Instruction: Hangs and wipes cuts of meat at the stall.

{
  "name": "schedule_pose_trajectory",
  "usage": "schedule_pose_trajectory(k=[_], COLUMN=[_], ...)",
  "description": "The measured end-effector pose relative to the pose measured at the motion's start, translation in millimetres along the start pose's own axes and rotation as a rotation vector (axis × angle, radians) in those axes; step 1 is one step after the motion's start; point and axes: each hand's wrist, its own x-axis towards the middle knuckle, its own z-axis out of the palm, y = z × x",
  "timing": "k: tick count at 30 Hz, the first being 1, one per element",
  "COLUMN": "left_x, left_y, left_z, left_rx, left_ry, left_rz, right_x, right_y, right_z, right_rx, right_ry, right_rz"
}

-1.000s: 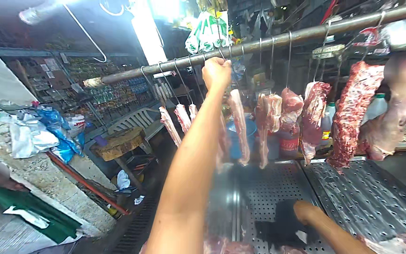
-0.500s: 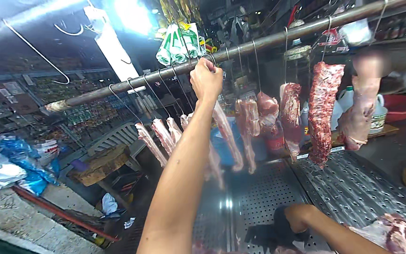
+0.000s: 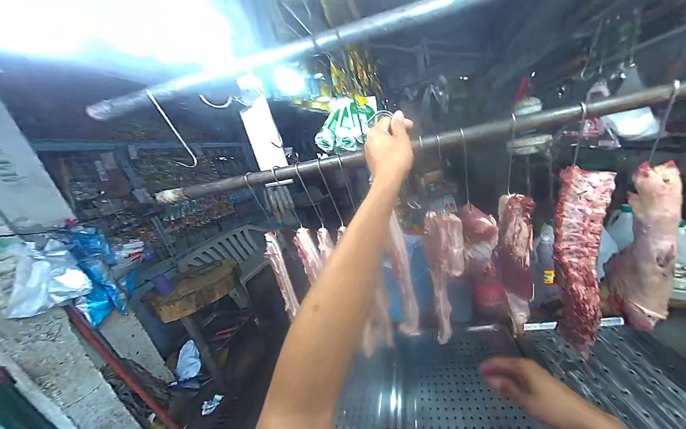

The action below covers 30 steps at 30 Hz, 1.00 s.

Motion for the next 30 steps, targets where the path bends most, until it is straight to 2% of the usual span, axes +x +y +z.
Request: schedule_pose_trajectory(k=[2, 4, 5, 7, 9, 10, 12, 14, 16, 20, 23, 26, 30], left_x=[-21.5, -56.5, -75.2, -109.2, -131.9, -137.3, -136.1, -120.0, -89.6, 8.8, 93.4, 160.0, 234.8], left_y=[12.5, 18.1, 16.5, 6.0, -4.9, -8.5, -11.9, -12.8, -12.2, 19.8, 41.1, 39.4, -4.2], left_z=[-16.0, -18.2, -13.6, 0.0, 11.3, 14.2, 8.9, -11.9, -44.7, -128.9, -170.0, -180.0, -165.2], left_rx=[-0.079, -0.182, -0.221, -0.225, -0.151, -0.099, 0.005, 0.061, 0.114, 0.449, 0.631, 0.678, 0.918], left_ry=[-0.222, -0.535, -0.697, -0.986, -1.146, -1.160, -1.074, -0.897, -0.675, -0.175, 0.110, 0.193, 0.170], left_rz=[-0.026, -0.119, -0.179, -0.259, -0.284, -0.279, -0.270, -0.247, -0.111, 0.188, 0.178, 0.082, 0.011], right_x=[-1.5, 0.1, 1.0, 4.4, 8.0, 9.1, 11.4, 11.4, 7.9, -18.7, -41.4, -63.6, -92.6], right_y=[-28.3, -57.6, -67.3, -82.3, -94.3, -97.8, -97.9, -91.4, -79.4, -49.0, -41.8, -58.5, -22.4], right_z=[-24.5, -48.7, -57.3, -60.3, -47.3, -39.2, -27.9, -25.5, -28.9, -45.4, -50.6, -50.6, -34.8], right_rx=[0.328, 0.582, 0.673, 0.768, 0.808, 0.828, 0.840, 0.745, 0.657, 0.678, 0.640, 0.580, 0.503], right_ry=[0.326, 0.475, 0.445, 0.270, 0.103, 0.050, 0.044, 0.175, 0.309, 0.356, 0.413, 0.457, 0.475], right_rz=[-0.138, -0.210, -0.246, -0.312, -0.360, -0.376, -0.368, -0.281, -0.195, -0.130, -0.085, 0.006, -0.008])
